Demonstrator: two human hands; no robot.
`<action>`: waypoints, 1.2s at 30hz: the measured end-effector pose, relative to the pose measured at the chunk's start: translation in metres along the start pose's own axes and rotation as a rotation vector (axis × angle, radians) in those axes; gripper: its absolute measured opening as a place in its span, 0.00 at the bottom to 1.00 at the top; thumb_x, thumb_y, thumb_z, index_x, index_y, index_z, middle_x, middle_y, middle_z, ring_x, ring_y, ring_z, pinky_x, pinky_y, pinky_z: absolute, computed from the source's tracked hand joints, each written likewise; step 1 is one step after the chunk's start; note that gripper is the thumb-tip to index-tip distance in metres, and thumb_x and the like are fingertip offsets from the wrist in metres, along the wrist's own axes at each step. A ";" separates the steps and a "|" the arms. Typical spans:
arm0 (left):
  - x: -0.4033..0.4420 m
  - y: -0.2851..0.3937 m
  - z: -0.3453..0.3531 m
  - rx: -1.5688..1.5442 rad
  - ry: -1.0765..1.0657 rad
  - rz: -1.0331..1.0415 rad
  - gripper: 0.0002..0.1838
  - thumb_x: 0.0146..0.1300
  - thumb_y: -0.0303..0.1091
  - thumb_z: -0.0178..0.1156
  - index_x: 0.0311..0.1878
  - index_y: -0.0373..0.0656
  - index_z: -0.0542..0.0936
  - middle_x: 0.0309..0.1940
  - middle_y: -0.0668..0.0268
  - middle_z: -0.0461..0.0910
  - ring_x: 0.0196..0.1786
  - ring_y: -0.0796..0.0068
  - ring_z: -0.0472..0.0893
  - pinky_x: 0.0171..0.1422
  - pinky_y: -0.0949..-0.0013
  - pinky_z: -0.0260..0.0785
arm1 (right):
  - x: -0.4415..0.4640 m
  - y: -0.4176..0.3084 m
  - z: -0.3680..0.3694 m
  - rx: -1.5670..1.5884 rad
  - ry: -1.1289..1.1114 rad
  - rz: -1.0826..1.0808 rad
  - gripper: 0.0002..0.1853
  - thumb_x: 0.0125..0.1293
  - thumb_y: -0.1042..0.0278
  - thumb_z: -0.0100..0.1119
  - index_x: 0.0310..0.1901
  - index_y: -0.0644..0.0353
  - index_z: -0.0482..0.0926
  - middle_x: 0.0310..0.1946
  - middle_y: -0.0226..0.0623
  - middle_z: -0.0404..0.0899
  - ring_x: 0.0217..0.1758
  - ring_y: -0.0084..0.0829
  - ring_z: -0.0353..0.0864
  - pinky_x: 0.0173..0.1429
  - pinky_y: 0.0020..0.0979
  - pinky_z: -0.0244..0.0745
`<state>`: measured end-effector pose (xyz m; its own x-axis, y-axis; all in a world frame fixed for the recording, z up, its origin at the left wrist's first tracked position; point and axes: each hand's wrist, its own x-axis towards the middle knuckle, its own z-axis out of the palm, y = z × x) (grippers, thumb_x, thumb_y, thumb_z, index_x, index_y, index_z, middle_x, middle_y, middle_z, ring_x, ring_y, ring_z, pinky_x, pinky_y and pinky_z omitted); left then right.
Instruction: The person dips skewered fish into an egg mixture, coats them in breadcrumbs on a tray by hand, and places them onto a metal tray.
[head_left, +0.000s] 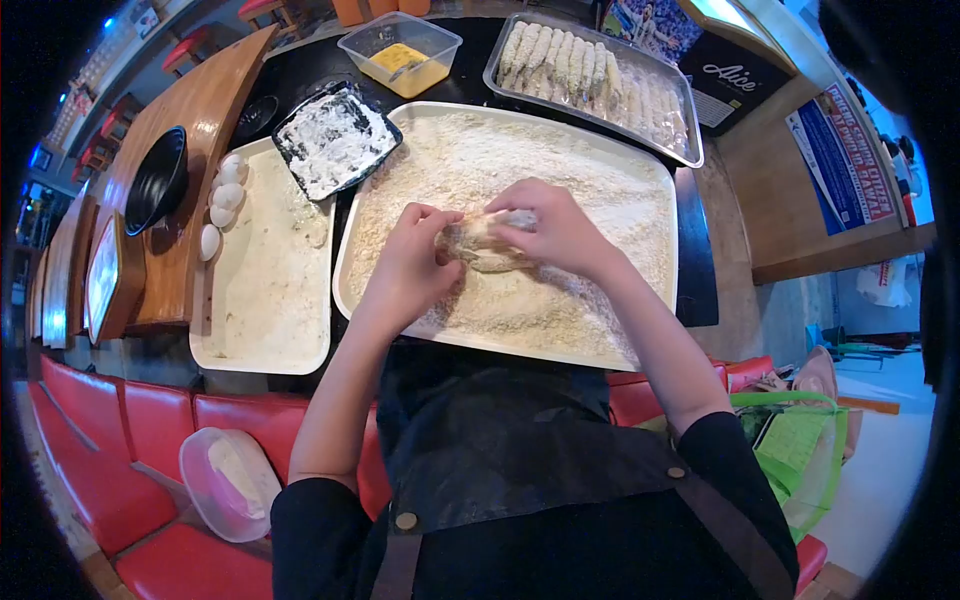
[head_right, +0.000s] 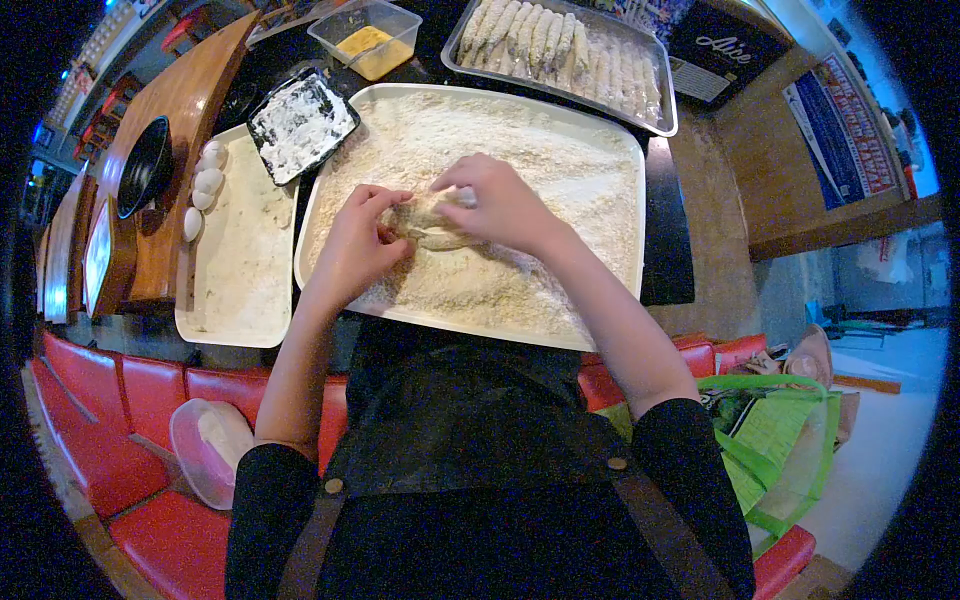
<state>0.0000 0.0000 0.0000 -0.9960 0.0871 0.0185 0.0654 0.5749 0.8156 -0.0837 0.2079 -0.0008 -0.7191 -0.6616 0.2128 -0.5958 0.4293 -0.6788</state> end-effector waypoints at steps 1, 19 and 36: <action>0.001 0.001 0.000 0.068 0.016 0.016 0.23 0.50 0.28 0.69 0.53 0.43 0.80 0.49 0.57 0.72 0.45 0.60 0.79 0.54 0.62 0.75 | -0.002 0.002 -0.005 0.002 0.062 -0.001 0.13 0.59 0.70 0.68 0.46 0.60 0.85 0.43 0.39 0.84 0.47 0.33 0.82 0.55 0.32 0.76; 0.007 0.020 -0.006 0.112 -0.065 -0.043 0.13 0.52 0.30 0.71 0.40 0.40 0.81 0.30 0.61 0.83 0.32 0.72 0.81 0.40 0.70 0.74 | -0.046 0.076 -0.048 0.020 0.877 0.151 0.10 0.66 0.75 0.59 0.48 0.63 0.84 0.40 0.39 0.85 0.40 0.26 0.83 0.48 0.26 0.77; 0.038 0.095 -0.026 0.124 -0.084 0.086 0.13 0.61 0.30 0.66 0.48 0.37 0.86 0.31 0.59 0.86 0.32 0.81 0.81 0.38 0.74 0.73 | -0.046 0.086 -0.057 0.049 0.985 0.208 0.13 0.67 0.75 0.56 0.51 0.62 0.82 0.37 0.40 0.84 0.38 0.27 0.82 0.46 0.28 0.77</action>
<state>-0.0333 0.0366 0.0932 -0.9782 0.2051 0.0323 0.1622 0.6581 0.7352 -0.1217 0.3103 -0.0289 -0.7956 0.2358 0.5581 -0.4256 0.4380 -0.7918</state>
